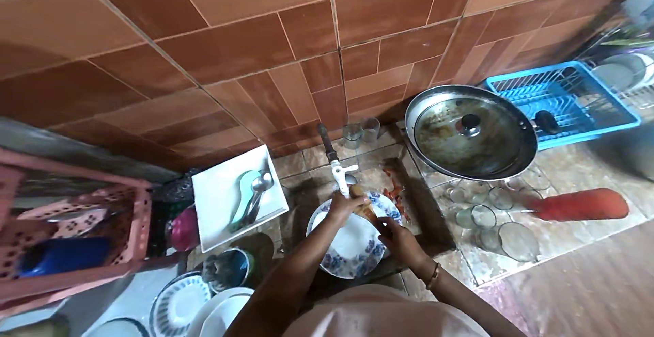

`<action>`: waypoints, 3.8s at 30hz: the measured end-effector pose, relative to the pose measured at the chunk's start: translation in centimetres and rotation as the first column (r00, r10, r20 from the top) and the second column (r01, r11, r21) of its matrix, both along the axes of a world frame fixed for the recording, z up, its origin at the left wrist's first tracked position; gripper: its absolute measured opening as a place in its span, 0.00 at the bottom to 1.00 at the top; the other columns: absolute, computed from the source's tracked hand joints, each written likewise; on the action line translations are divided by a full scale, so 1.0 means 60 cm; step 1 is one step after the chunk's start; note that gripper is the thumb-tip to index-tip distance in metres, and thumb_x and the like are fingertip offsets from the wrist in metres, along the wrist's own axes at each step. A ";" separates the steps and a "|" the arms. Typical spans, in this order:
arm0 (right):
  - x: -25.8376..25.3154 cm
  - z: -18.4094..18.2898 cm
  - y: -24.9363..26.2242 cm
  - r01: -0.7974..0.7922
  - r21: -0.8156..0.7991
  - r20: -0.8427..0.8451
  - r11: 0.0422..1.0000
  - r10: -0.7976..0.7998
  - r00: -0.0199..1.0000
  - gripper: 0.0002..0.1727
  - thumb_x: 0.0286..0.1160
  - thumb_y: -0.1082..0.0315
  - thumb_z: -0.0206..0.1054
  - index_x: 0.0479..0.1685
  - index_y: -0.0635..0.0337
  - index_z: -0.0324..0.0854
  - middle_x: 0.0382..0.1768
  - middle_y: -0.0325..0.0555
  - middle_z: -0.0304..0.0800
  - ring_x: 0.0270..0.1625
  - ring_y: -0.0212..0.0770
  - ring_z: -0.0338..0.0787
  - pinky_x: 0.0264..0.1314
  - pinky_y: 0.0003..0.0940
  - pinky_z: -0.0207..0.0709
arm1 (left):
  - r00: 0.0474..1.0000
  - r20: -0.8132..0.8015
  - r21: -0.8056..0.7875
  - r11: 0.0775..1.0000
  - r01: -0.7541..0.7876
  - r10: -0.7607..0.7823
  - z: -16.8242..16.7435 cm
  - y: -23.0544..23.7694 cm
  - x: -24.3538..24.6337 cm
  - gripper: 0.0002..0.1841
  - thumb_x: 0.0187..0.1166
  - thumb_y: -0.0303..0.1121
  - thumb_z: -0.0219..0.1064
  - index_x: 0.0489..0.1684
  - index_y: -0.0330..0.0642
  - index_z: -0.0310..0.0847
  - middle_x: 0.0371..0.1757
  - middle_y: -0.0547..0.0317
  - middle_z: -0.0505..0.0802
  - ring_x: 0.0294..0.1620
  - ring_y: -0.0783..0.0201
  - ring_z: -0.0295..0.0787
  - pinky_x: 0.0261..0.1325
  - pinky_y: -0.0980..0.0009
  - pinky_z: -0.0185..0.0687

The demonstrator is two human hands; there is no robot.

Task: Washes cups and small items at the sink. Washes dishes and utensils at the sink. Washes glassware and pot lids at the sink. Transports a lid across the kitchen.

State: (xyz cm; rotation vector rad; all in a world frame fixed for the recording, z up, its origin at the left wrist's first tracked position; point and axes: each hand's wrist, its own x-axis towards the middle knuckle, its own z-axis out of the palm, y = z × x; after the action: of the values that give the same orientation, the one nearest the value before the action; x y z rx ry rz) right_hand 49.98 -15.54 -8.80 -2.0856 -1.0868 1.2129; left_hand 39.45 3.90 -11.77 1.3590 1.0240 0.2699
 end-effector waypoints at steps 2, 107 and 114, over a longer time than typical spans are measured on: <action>0.000 0.000 0.001 -0.029 -0.012 0.008 0.999 0.030 1.000 0.30 0.80 0.63 0.67 0.83 0.51 0.71 0.55 0.56 0.92 0.52 0.52 0.93 0.63 0.54 0.84 | 0.990 -0.142 0.129 0.991 0.041 -0.022 -0.004 0.012 -0.005 0.30 0.69 0.41 0.81 0.66 0.31 0.79 0.59 0.42 0.91 0.62 0.54 0.88 0.71 0.54 0.81; 0.069 -0.227 0.367 -0.156 -0.319 0.163 0.935 0.216 0.963 0.29 0.85 0.58 0.61 0.81 0.63 0.73 0.77 0.64 0.79 0.81 0.62 0.77 0.83 0.62 0.67 | 0.412 -0.856 0.481 0.773 0.413 0.312 0.170 0.176 -0.300 0.28 0.91 0.50 0.53 0.77 0.38 0.77 0.75 0.33 0.82 0.79 0.31 0.73 0.73 0.29 0.68; 0.102 -0.232 0.365 -0.077 -0.275 0.161 0.958 0.125 0.979 0.23 0.86 0.58 0.62 0.75 0.58 0.80 0.69 0.63 0.86 0.74 0.64 0.83 0.77 0.67 0.72 | 0.813 -0.583 0.691 0.532 0.489 0.011 0.113 0.089 -0.155 0.18 0.90 0.41 0.56 0.61 0.41 0.88 0.63 0.46 0.92 0.66 0.47 0.89 0.69 0.49 0.84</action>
State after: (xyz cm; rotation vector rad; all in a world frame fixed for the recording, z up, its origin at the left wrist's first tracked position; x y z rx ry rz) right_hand 56.09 6.35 -22.73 -2.4069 -1.1761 1.3052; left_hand 30.16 9.22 -4.96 2.5585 1.1725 0.1486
